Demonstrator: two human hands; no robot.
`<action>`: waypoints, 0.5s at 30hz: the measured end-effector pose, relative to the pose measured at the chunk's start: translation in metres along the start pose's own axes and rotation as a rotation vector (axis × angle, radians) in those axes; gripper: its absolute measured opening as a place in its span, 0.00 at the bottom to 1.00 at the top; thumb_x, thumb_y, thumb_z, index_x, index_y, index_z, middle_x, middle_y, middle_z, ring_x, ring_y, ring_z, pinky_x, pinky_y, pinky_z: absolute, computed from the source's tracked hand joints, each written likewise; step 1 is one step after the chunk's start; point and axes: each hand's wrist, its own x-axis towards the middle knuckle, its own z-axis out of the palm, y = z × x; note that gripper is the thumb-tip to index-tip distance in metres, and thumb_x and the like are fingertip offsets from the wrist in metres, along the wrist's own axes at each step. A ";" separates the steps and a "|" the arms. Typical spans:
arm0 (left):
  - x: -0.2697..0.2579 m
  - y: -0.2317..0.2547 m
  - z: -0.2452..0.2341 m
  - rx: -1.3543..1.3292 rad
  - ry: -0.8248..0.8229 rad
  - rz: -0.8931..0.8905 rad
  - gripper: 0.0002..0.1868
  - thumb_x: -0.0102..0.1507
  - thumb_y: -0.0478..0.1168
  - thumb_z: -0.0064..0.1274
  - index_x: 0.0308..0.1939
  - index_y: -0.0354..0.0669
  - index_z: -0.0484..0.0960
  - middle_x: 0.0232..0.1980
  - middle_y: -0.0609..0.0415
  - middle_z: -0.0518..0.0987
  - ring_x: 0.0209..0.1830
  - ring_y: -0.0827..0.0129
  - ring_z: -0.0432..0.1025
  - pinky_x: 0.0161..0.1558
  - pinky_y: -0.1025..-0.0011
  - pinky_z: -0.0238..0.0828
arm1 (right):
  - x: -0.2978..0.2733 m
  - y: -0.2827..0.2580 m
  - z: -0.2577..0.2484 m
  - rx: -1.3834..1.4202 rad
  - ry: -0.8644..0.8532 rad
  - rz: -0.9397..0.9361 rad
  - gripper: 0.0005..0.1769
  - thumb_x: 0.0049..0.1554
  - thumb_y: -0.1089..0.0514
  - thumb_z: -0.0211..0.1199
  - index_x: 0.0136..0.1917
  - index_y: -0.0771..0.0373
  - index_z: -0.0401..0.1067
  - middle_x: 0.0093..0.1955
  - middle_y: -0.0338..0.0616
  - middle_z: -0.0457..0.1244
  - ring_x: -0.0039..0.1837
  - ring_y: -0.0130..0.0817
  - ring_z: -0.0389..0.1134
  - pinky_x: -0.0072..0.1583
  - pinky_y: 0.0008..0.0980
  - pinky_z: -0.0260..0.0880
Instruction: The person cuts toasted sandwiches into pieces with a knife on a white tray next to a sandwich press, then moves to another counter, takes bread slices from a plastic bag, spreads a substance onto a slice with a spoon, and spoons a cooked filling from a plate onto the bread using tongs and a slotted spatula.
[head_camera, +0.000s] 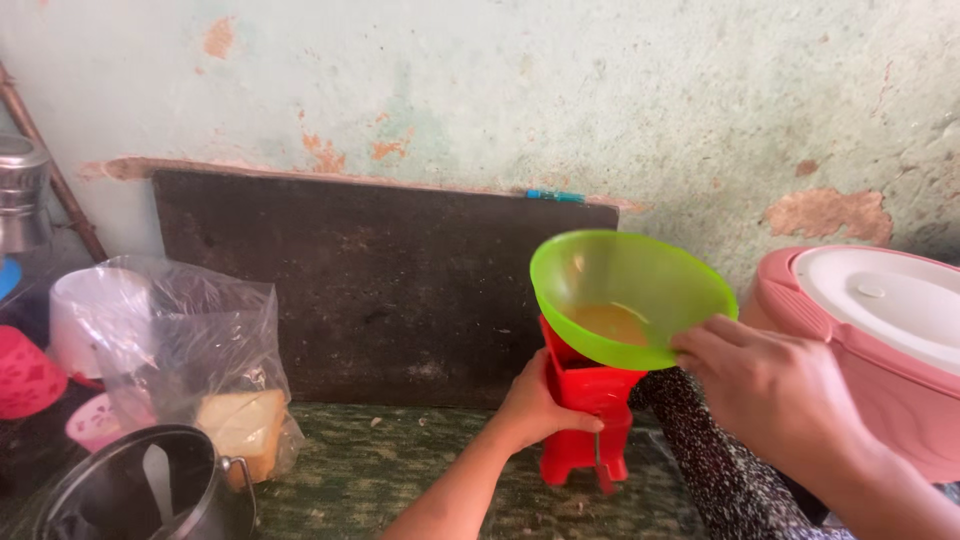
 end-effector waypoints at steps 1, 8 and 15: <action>0.004 -0.007 0.003 0.014 0.002 0.009 0.60 0.36 0.41 0.79 0.71 0.44 0.65 0.69 0.49 0.73 0.69 0.58 0.70 0.68 0.59 0.67 | -0.003 -0.002 0.008 -0.005 -0.025 0.012 0.09 0.52 0.54 0.68 0.47 0.54 0.78 0.39 0.38 0.69 0.35 0.45 0.71 0.38 0.44 0.73; 0.023 -0.069 0.027 0.057 0.103 0.190 0.61 0.37 0.44 0.77 0.73 0.44 0.68 0.70 0.41 0.77 0.70 0.50 0.72 0.68 0.60 0.68 | -0.008 -0.013 0.039 -0.038 -0.146 0.114 0.14 0.54 0.48 0.66 0.51 0.53 0.76 0.45 0.39 0.70 0.42 0.48 0.73 0.42 0.46 0.74; -0.005 -0.072 0.022 0.349 0.204 0.024 0.64 0.46 0.51 0.76 0.79 0.39 0.55 0.82 0.36 0.50 0.78 0.40 0.53 0.69 0.51 0.58 | -0.014 -0.056 0.063 0.122 0.068 0.143 0.25 0.53 0.55 0.69 0.64 0.59 0.76 0.60 0.46 0.70 0.36 0.33 0.73 0.42 0.33 0.73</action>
